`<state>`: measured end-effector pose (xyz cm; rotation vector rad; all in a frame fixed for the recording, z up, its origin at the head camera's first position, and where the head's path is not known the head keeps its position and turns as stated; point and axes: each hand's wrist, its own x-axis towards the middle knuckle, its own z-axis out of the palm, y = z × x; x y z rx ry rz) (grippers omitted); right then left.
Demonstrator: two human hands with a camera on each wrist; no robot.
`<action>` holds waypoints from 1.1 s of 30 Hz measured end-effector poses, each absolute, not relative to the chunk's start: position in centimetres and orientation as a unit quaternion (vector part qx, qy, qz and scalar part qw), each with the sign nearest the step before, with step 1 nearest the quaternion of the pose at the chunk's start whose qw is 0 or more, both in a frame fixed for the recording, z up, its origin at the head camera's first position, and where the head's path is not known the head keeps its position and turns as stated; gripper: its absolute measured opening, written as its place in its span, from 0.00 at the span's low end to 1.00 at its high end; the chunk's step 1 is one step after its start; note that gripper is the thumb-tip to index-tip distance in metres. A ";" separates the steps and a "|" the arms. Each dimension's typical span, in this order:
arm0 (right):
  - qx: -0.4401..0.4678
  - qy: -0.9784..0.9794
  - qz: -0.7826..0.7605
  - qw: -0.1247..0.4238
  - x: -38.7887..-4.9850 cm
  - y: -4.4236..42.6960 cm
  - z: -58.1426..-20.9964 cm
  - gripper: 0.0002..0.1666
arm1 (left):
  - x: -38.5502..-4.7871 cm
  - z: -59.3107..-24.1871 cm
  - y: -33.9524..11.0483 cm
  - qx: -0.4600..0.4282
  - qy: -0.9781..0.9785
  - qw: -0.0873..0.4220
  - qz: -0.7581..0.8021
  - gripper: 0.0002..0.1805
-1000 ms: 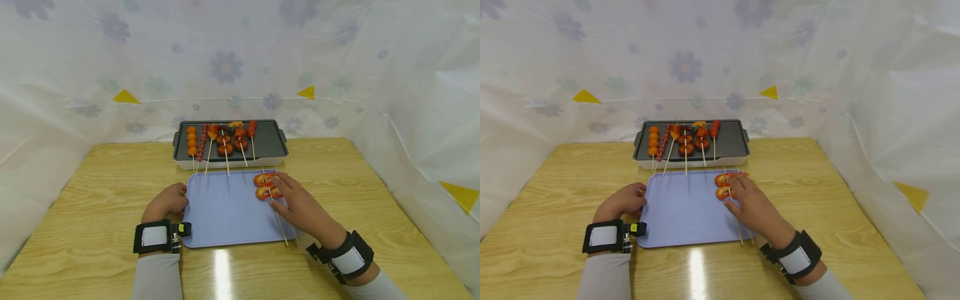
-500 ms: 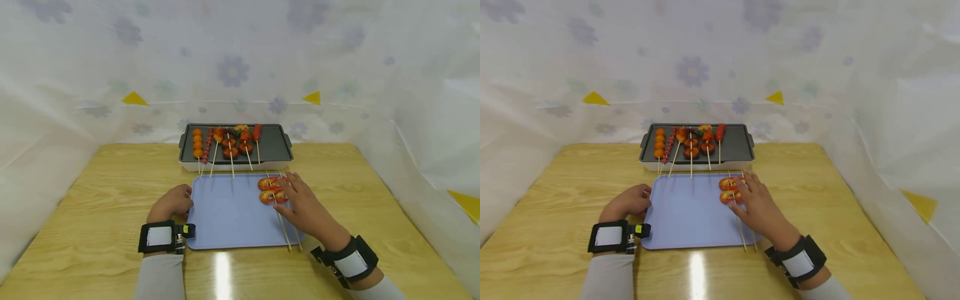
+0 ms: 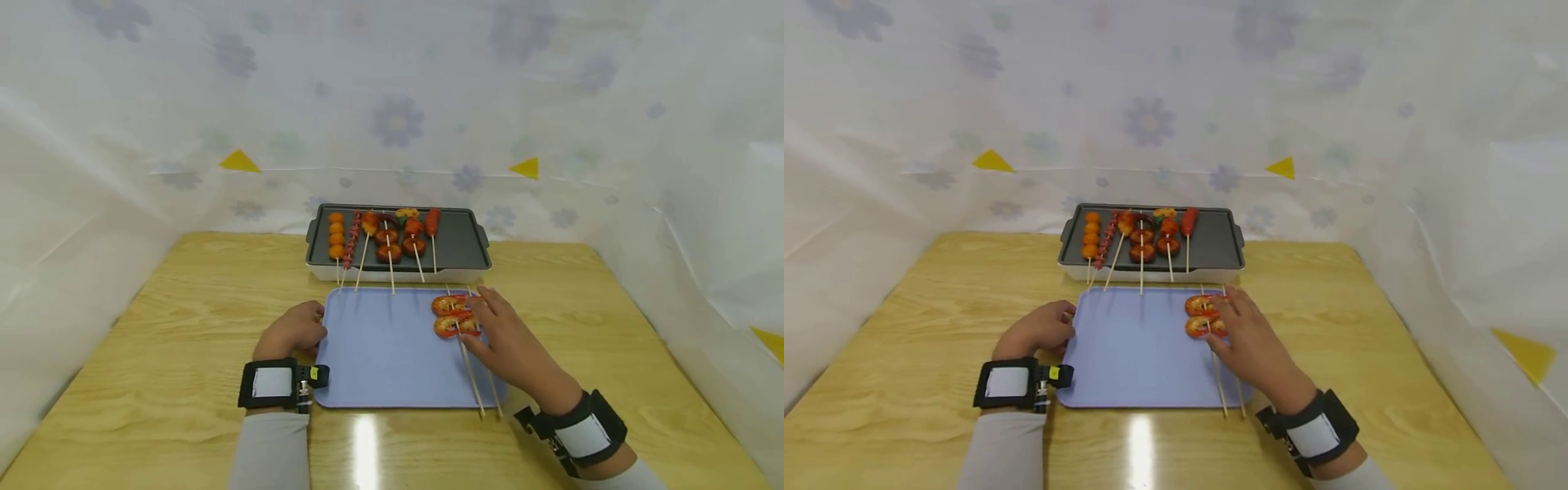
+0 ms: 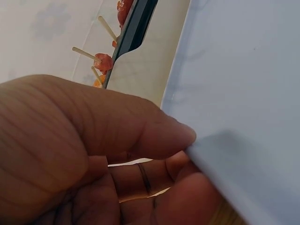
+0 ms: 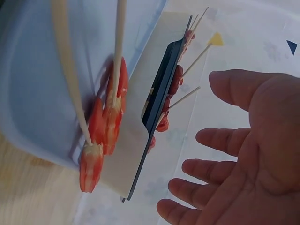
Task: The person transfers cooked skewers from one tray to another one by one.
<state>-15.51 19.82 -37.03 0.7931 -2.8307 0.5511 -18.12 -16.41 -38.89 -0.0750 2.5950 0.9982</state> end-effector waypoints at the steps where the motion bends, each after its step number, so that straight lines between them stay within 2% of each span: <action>1: 0.265 -0.943 0.186 0.076 -15.6 19.8 -36.9 0.38 | -18.1 -38.9 -16.4 -0.025 0.919 0.178 0.352 0.29; 11: 0.247 -0.942 0.215 0.072 -18.0 19.2 -35.5 0.32 | -18.3 -39.2 -16.2 -0.028 0.920 0.176 0.349 0.28; 19: 0.208 -0.946 0.246 0.027 -21.6 18.1 -34.7 0.30 | -18.2 -39.1 -16.4 -0.031 0.919 0.176 0.353 0.28; 25: 0.199 -0.948 0.247 0.031 -23.8 17.4 -34.9 0.29 | -18.2 -39.2 -16.4 -0.033 0.919 0.173 0.353 0.28; 33: 0.175 -0.951 0.256 0.017 -25.3 16.9 -35.3 0.29 | -18.2 -39.1 -16.4 -0.028 0.921 0.168 0.351 0.26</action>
